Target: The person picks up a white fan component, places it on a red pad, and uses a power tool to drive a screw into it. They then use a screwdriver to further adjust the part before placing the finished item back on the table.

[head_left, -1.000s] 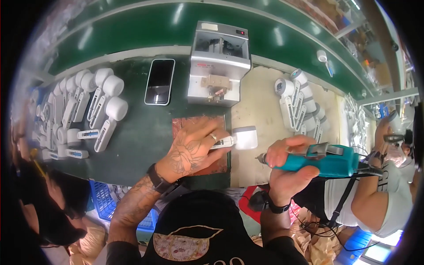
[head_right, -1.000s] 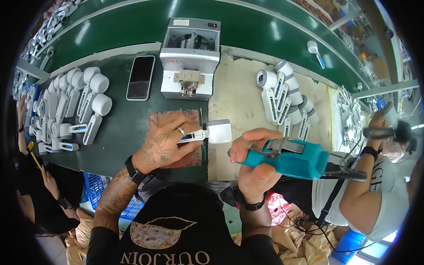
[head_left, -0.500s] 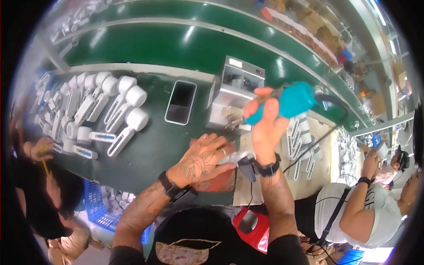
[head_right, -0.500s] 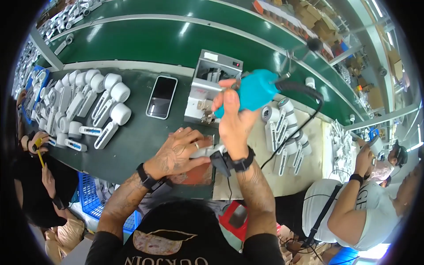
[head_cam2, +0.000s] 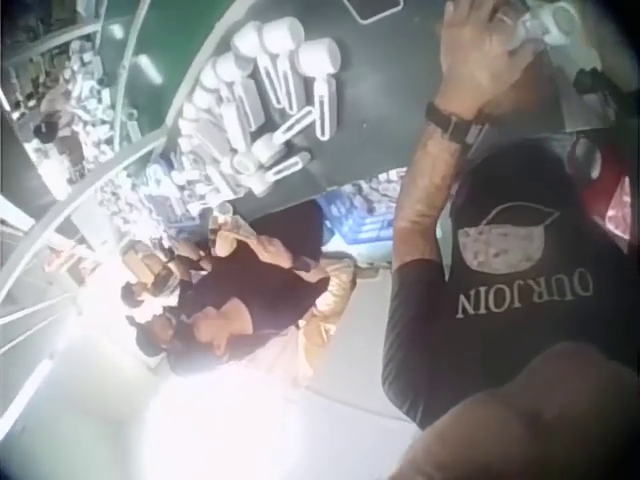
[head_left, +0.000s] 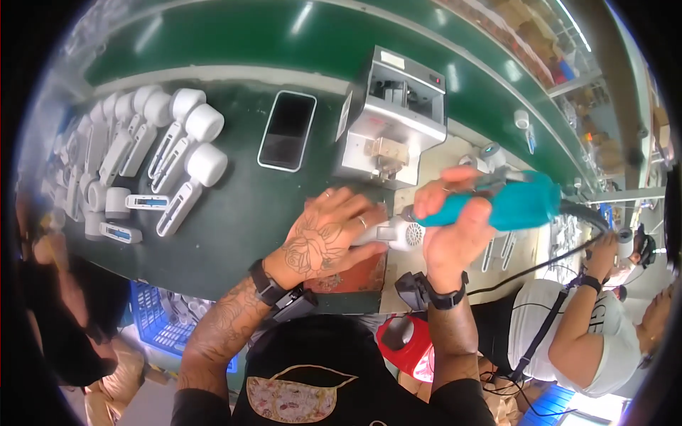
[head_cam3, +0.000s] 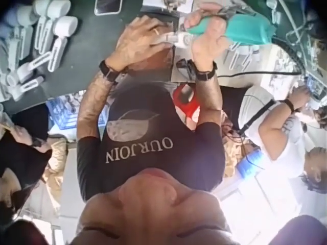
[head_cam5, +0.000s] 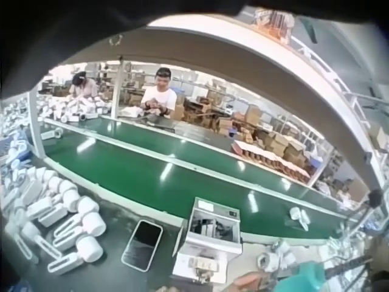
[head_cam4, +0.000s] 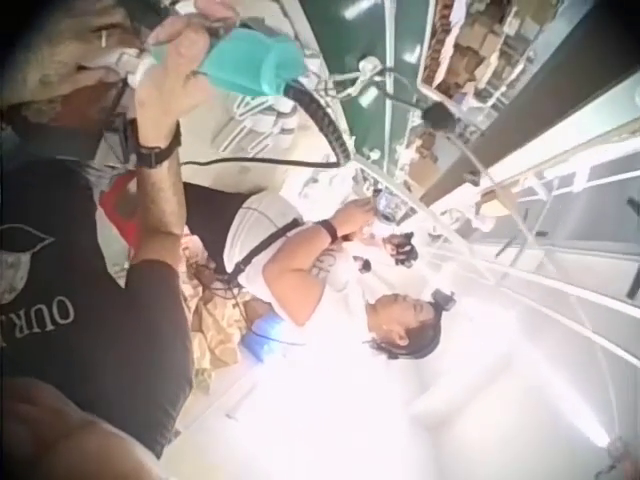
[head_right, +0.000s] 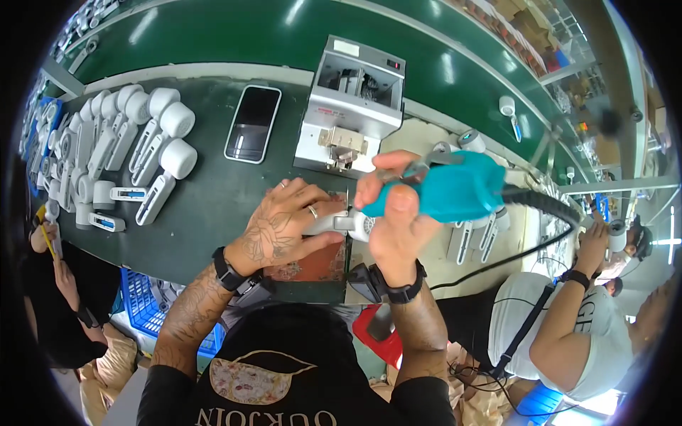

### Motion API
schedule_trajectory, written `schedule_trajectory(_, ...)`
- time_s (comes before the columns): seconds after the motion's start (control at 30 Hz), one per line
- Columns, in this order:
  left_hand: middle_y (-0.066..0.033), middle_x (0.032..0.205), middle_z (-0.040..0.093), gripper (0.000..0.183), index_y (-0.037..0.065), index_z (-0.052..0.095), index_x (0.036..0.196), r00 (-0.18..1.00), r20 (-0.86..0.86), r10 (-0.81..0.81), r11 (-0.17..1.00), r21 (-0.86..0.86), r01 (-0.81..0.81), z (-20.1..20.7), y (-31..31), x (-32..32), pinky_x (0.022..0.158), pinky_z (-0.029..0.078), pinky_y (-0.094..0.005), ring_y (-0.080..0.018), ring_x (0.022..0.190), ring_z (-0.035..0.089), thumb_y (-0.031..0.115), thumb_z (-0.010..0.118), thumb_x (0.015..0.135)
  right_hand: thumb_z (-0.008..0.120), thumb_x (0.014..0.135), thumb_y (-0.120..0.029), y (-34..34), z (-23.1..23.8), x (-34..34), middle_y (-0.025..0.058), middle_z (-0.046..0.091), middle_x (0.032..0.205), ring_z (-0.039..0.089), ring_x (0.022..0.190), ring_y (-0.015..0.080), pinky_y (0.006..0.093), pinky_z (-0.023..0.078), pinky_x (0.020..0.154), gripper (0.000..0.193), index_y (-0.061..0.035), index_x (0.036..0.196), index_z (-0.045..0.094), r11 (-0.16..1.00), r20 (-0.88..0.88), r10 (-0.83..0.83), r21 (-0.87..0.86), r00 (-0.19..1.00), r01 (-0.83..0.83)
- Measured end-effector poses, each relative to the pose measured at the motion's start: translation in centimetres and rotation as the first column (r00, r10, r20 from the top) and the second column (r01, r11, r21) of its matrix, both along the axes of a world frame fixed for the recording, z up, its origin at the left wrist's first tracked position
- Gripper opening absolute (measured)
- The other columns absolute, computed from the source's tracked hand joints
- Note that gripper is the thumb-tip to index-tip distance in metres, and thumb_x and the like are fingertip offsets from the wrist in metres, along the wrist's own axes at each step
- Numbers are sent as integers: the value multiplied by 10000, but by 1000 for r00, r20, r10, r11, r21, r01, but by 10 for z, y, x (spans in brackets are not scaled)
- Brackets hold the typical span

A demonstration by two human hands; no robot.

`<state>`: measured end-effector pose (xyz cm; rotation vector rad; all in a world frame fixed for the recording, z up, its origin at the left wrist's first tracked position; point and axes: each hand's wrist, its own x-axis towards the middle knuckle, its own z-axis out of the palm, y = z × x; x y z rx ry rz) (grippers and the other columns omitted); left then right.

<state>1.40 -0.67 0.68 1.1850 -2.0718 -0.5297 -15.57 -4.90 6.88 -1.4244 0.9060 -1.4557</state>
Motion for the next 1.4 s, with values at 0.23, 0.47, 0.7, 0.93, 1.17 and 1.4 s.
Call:
schedule_trajectory(0.23, -37, 1072, 621, 433, 159, 681, 1173, 1000, 5, 10, 999, 50, -10, -2, 3, -2, 928, 451, -485, -271, 1004, 580, 365, 774, 803, 633, 875, -651, 10, -4, -3, 88, 546, 661, 543, 566, 202, 334, 464, 550, 738, 53, 1067, 522, 999, 29, 35, 13, 999, -36)
schedule_trajectory(0.47, -42, 1085, 621, 421, 150, 685, 1157, 1000, 7, 5, 999, 37, -5, 1, 5, -4, 928, 449, -475, -279, 1015, 575, 352, 778, 799, 645, 894, -604, 15, -20, -1, 96, 554, 671, 552, 593, 196, 326, 467, 557, 680, 47, 1043, 522, 998, 57, 25, 49, 998, -28)
schedule_trajectory(0.7, -48, 1082, 620, 391, 108, 679, 1108, 1000, 7, -1, 998, -59, 2, 2, 3, -7, 880, 457, -439, -281, 992, 570, 332, 774, 802, 614, 966, -469, 13, -24, 0, 79, 537, 700, 551, 627, 181, 326, 466, 586, 476, -11, 940, 488, 993, 50, 120, -8, 991, -120)
schedule_trajectory(0.93, -51, 1080, 615, 416, 98, 651, 1165, 998, 63, 14, 998, -62, -10, 3, 9, 2, 870, 463, -427, -267, 989, 565, 362, 721, 850, 540, 1020, -410, 6, -20, 8, 67, 564, 715, 562, 644, 165, 301, 469, 607, 420, 8, 1055, 525, 993, -6, 87, 78, 996, -87)
schedule_trajectory(1.17, -44, 1078, 618, 379, 127, 661, 1176, 999, 36, -19, 999, -35, 20, 4, 3, 0, 883, 464, -431, -271, 973, 569, 290, 713, 837, 541, 1028, -354, -39, 14, 31, 48, 572, 710, 571, 648, 141, 291, 465, 600, 373, 18, 1055, 550, 982, -54, -22, -187, 998, 11)
schedule_trajectory(1.4, -66, 1056, 612, 442, 87, 634, 1227, 998, 51, -21, 998, -64, 24, 2, 12, -2, 879, 467, -432, -277, 960, 559, 241, 675, 815, 534, 1035, -287, -39, -17, 34, 42, 559, 707, 562, 627, 142, 283, 461, 588, 300, 3, 953, 535, 987, 16, 73, -143, 997, -70)
